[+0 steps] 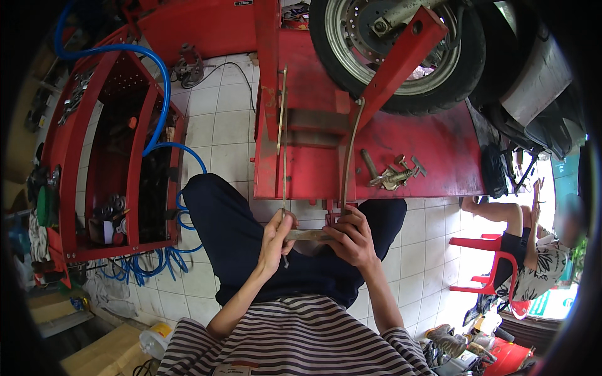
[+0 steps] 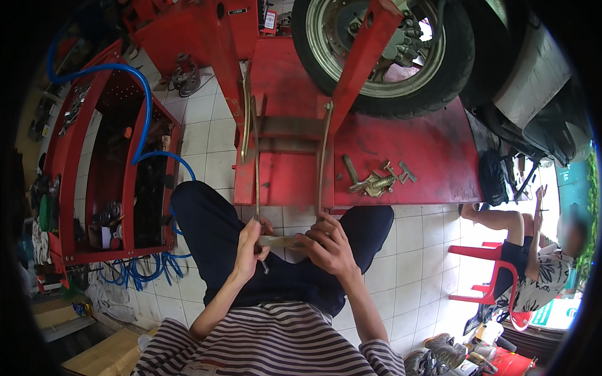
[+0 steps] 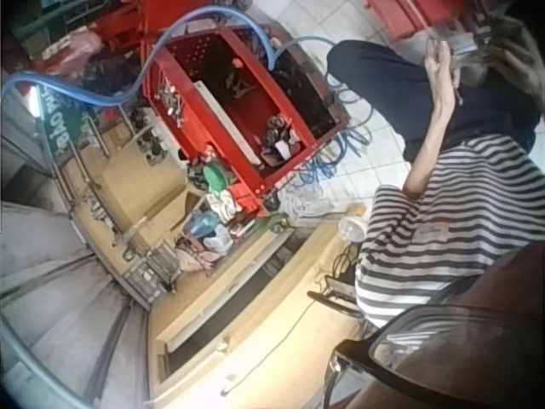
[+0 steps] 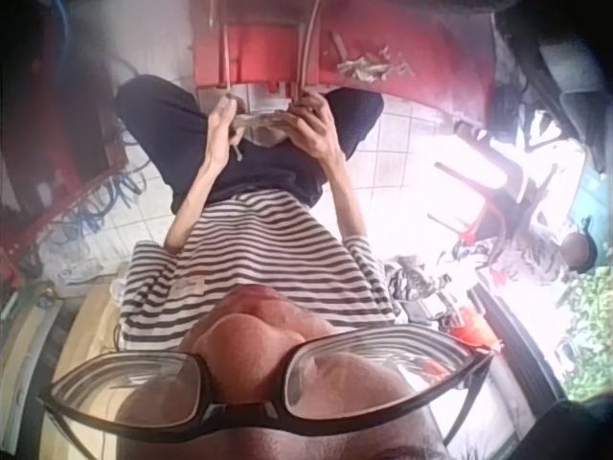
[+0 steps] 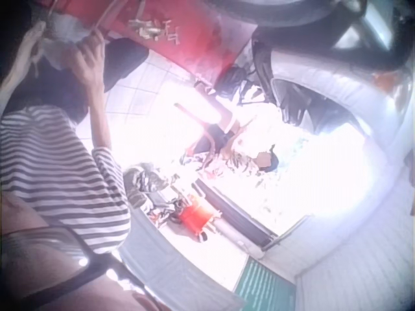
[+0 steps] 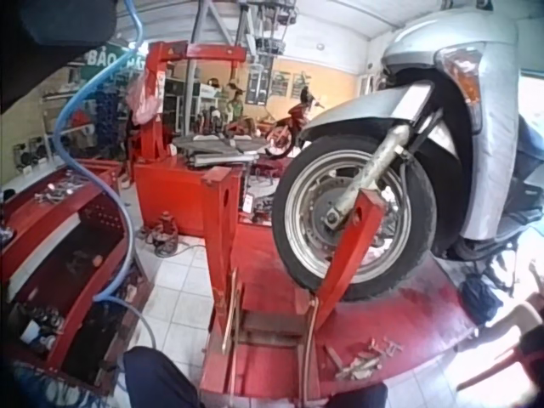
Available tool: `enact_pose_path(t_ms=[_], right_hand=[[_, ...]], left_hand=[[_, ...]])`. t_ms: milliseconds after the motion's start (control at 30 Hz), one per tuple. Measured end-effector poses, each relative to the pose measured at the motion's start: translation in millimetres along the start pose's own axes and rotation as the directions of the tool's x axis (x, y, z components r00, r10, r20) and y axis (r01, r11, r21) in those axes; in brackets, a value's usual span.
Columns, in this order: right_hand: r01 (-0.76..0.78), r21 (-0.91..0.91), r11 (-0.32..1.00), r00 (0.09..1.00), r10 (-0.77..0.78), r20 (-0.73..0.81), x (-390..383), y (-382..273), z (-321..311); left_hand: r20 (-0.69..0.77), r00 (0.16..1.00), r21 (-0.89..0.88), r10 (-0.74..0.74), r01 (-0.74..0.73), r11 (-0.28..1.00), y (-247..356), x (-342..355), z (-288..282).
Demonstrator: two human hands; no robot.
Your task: The person uses a wrench to tighten and loosen bolts on a metal bracket while holding it by hand.
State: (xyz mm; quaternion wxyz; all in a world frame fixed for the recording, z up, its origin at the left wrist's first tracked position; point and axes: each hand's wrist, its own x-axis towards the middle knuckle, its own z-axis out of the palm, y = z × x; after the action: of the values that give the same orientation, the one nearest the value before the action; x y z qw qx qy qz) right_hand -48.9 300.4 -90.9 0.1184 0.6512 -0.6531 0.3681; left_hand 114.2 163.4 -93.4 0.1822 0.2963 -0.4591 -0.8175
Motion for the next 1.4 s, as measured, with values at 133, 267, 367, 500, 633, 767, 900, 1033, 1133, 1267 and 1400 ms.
enact_pose_path(t_ms=[133,267,367,500,633,767,900,1033,1133,1267,1400], right_hand=[[-0.046,-0.082,0.996,0.999,0.048,0.021,-3,2,7],[-0.132,-0.15,0.98,0.988,0.143,0.064,-6,-3,12],[-0.192,-0.268,0.944,0.977,0.16,-0.138,-18,-20,19],[-0.371,-0.025,0.928,0.884,0.345,-0.315,-66,-49,43],[-0.64,0.347,0.686,0.754,0.647,0.111,-53,-83,61],[-0.747,0.372,0.551,0.665,0.601,0.444,-52,-84,74],[-0.686,0.469,0.557,0.728,0.538,0.425,-52,-80,80],[-0.741,0.535,0.405,0.665,0.555,0.501,-35,-80,70],[-0.827,0.452,0.334,0.556,0.602,0.573,-31,-85,49],[-0.816,0.375,0.439,0.576,0.568,0.588,-47,-75,13],[-0.707,0.351,0.614,0.704,0.569,0.425,-43,-60,-31]], left_hand=[[-0.062,0.996,0.077,-0.06,0.065,0.995,0,9,1],[-0.125,0.986,0.016,-0.108,0.111,0.994,-3,15,0],[-0.099,0.991,-0.013,-0.092,0.091,0.996,-7,16,-2],[-0.058,0.992,-0.091,-0.112,0.107,0.99,-11,16,-3],[-0.028,0.993,-0.153,-0.116,0.11,0.982,-12,17,-5],[-0.007,0.993,-0.181,-0.122,0.119,0.976,-11,17,-4],[0.0,0.993,-0.205,-0.119,0.116,0.972,-10,15,-2],[0.021,0.994,-0.217,-0.106,0.108,0.97,-8,15,-2],[0.029,0.991,-0.204,-0.13,0.133,0.97,-5,12,-1],[0.068,0.997,-0.015,0.035,-0.034,0.999,-15,17,-11],[0.08,0.997,0.218,-0.006,-0.011,0.976,-12,20,-21]])
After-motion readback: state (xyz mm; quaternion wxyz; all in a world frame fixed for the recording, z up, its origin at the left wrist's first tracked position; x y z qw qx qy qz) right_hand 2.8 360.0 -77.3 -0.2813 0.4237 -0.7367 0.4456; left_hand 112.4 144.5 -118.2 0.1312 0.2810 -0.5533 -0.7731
